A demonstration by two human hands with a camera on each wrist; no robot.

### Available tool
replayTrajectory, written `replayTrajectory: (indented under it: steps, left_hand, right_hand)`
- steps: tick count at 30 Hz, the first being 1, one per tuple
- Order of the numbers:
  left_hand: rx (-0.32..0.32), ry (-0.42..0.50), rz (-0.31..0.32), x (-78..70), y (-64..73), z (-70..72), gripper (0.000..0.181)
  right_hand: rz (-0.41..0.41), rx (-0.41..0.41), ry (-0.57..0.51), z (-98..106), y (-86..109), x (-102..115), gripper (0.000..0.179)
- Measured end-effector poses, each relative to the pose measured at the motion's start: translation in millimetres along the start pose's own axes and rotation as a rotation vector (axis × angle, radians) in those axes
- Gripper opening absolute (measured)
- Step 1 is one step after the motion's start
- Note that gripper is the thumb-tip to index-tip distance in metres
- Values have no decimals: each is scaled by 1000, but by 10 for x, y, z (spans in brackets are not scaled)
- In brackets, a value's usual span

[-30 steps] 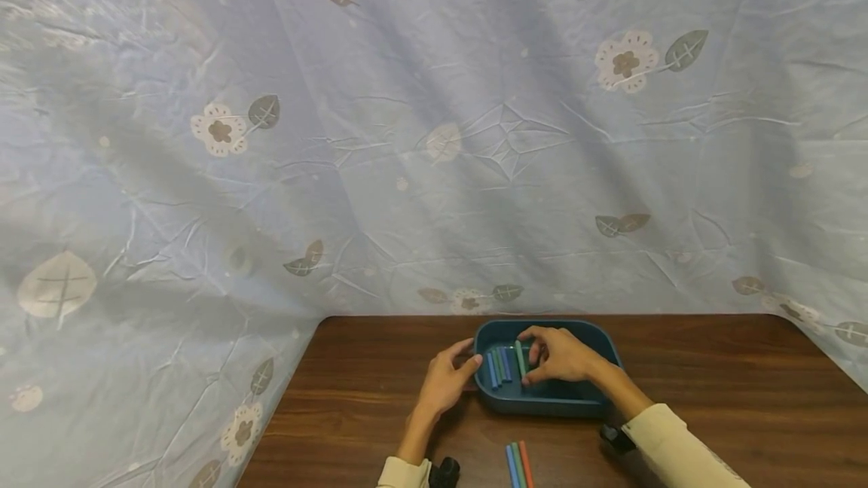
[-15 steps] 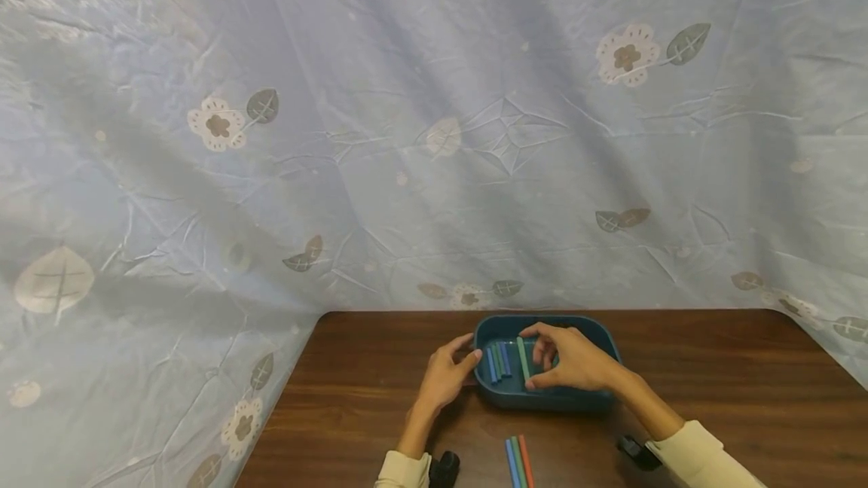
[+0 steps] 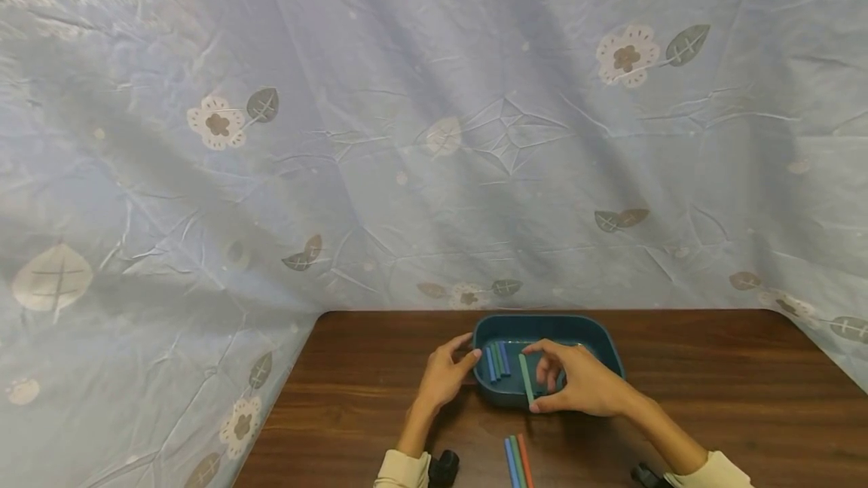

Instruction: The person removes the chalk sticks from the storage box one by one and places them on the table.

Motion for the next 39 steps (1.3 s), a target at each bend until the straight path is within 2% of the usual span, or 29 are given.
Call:
replayTrajectory:
  steps: [7,12,16,20,24,32,39]
  left_hand:
    - [11,52,33,41,-8,-23,49]
    - [11,77,26,39,-16,-24,50]
    - [2,40,26,38,-21,-12,50]
    - [-12,-36,26,33,-13,4,49]
    - [-19,-85,25,24,-10,10,48]
    - [-17,-80,23,32,-15,9,49]
    - [-13,-74,20,33,-11,5,48]
  right_hand:
    - [-19,1,-49,-78,126,2,75]
    - [3,16,-89,-167,216,51,71]
    - [28,32,-113,-251,300,86,70]
    - [24,47,-127,-327,377,72,69]
    - [-6,73,-150,-394,436,29,68]
    - [-54,123,-165,-544,490,-63,67]
    - [-142,151,-145,-666,533,-186,64]
Point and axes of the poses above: each hand's wrist, its own y-axis away from the middle knuckle, its own z-axis out of the back of the hand, x = y × z, the point moved 10 cm from there along -y, towards the middle knuckle, and after that the axes turned 5 degrees about -y, right-handed, at the moved point
